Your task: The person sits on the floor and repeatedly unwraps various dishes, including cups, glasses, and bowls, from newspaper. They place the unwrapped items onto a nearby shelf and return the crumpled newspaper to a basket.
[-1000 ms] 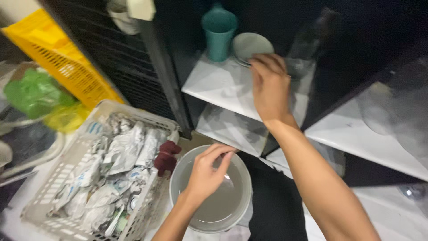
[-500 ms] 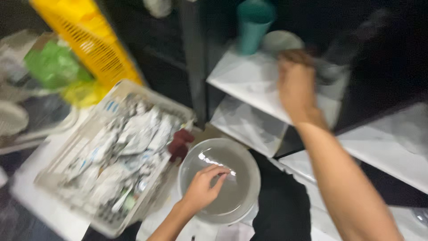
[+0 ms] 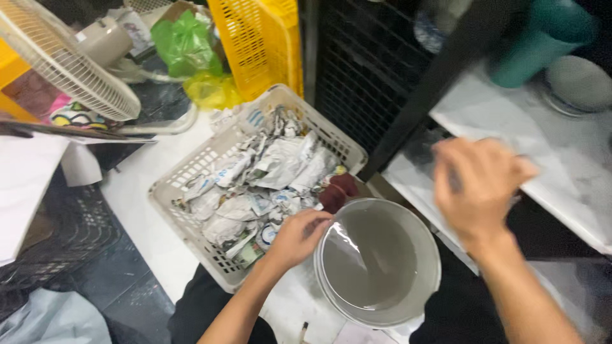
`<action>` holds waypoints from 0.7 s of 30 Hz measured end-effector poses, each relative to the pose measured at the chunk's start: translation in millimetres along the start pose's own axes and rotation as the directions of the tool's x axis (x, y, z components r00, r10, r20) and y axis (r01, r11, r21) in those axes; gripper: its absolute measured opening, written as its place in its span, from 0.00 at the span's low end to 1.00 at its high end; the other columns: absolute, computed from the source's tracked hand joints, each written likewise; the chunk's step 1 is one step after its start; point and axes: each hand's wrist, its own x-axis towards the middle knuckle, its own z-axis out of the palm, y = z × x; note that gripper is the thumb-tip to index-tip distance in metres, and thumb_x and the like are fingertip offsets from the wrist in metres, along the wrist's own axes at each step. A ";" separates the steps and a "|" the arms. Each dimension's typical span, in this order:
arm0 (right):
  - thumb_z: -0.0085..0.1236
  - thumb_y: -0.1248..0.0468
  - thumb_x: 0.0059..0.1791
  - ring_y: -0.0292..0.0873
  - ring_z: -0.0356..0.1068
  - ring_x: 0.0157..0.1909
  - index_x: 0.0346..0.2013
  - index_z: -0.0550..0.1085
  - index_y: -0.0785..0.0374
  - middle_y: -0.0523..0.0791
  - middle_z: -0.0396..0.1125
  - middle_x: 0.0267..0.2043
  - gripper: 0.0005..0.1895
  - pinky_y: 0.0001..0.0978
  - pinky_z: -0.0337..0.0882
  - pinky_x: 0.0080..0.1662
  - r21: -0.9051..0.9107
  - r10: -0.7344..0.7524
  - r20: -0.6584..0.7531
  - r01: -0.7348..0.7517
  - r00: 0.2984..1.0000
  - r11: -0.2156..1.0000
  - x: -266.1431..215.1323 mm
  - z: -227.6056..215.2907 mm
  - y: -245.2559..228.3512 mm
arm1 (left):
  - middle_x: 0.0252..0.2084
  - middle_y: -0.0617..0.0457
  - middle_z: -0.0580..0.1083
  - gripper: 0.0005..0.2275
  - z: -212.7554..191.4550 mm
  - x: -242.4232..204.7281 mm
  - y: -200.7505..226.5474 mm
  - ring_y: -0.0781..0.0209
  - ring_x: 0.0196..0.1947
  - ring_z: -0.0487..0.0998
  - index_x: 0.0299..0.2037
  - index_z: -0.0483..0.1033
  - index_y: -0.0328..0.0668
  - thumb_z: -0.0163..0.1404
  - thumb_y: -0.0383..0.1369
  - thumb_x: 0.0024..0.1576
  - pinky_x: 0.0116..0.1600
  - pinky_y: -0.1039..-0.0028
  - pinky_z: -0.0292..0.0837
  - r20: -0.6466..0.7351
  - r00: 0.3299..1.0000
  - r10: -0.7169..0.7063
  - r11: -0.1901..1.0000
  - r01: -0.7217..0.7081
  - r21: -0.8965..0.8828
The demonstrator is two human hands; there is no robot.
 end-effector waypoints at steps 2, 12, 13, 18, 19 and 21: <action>0.65 0.68 0.49 0.44 0.69 0.55 0.44 0.78 0.56 0.39 0.73 0.48 0.09 0.45 0.52 0.56 0.164 -0.078 0.059 0.067 0.995 0.984 -1.1 23.4 -34.5 | 0.40 0.45 0.79 0.08 -15.2 0.1 -10.9 0.50 0.37 0.81 0.44 0.81 0.39 0.53 0.30 0.58 0.44 0.66 0.77 -0.108 0.989 -0.096 0.989 0.107 0.104; 0.65 0.53 0.45 0.49 0.76 0.46 0.57 0.71 0.68 0.52 0.74 0.44 0.31 0.40 0.75 0.48 0.418 0.153 0.763 -0.661 0.627 0.623 -13.6 254.3 -120.2 | 0.43 0.38 0.79 0.13 -42.8 -4.2 -76.9 0.40 0.45 0.80 0.44 0.80 0.40 0.54 0.40 0.57 0.51 0.52 0.75 -0.067 0.931 -0.359 0.798 0.343 0.495; 0.67 0.51 0.44 0.49 0.77 0.45 0.58 0.70 0.67 0.52 0.76 0.42 0.34 0.40 0.74 0.48 0.350 0.191 0.806 -0.712 0.560 0.609 -12.6 273.5 -122.0 | 0.44 0.38 0.78 0.13 -41.6 -0.6 -78.7 0.39 0.46 0.80 0.45 0.79 0.40 0.54 0.40 0.57 0.51 0.52 0.74 -0.056 0.925 -0.375 0.791 0.351 0.500; 0.64 0.45 0.46 0.50 0.76 0.36 0.46 0.78 0.71 0.55 0.76 0.41 0.30 0.39 0.74 0.37 0.230 0.293 0.883 -0.883 0.367 0.410 10.6 310.7 -149.2 | 0.46 0.38 0.78 0.16 -51.2 2.6 -80.0 0.39 0.47 0.79 0.48 0.78 0.39 0.54 0.42 0.56 0.53 0.53 0.74 -0.008 0.893 -0.450 0.788 0.401 0.468; 0.65 0.44 0.46 0.51 0.75 0.33 0.43 0.78 0.72 0.57 0.76 0.40 0.31 0.41 0.74 0.33 0.159 0.328 0.903 -0.925 0.277 0.344 17.4 308.8 -154.7 | 0.46 0.38 0.78 0.17 -55.6 3.0 -79.7 0.39 0.48 0.79 0.48 0.77 0.39 0.54 0.42 0.56 0.53 0.53 0.74 0.001 0.885 -0.466 0.785 0.413 0.461; 0.66 0.39 0.45 0.50 0.78 0.30 0.40 0.80 0.74 0.56 0.78 0.38 0.35 0.35 0.74 0.33 -0.007 0.379 0.909 -0.900 0.176 0.436 33.4 303.4 -162.8 | 0.46 0.38 0.78 0.17 -58.6 8.2 -77.5 0.39 0.48 0.79 0.48 0.77 0.37 0.54 0.42 0.56 0.54 0.53 0.73 0.037 0.874 -0.485 0.790 0.420 0.447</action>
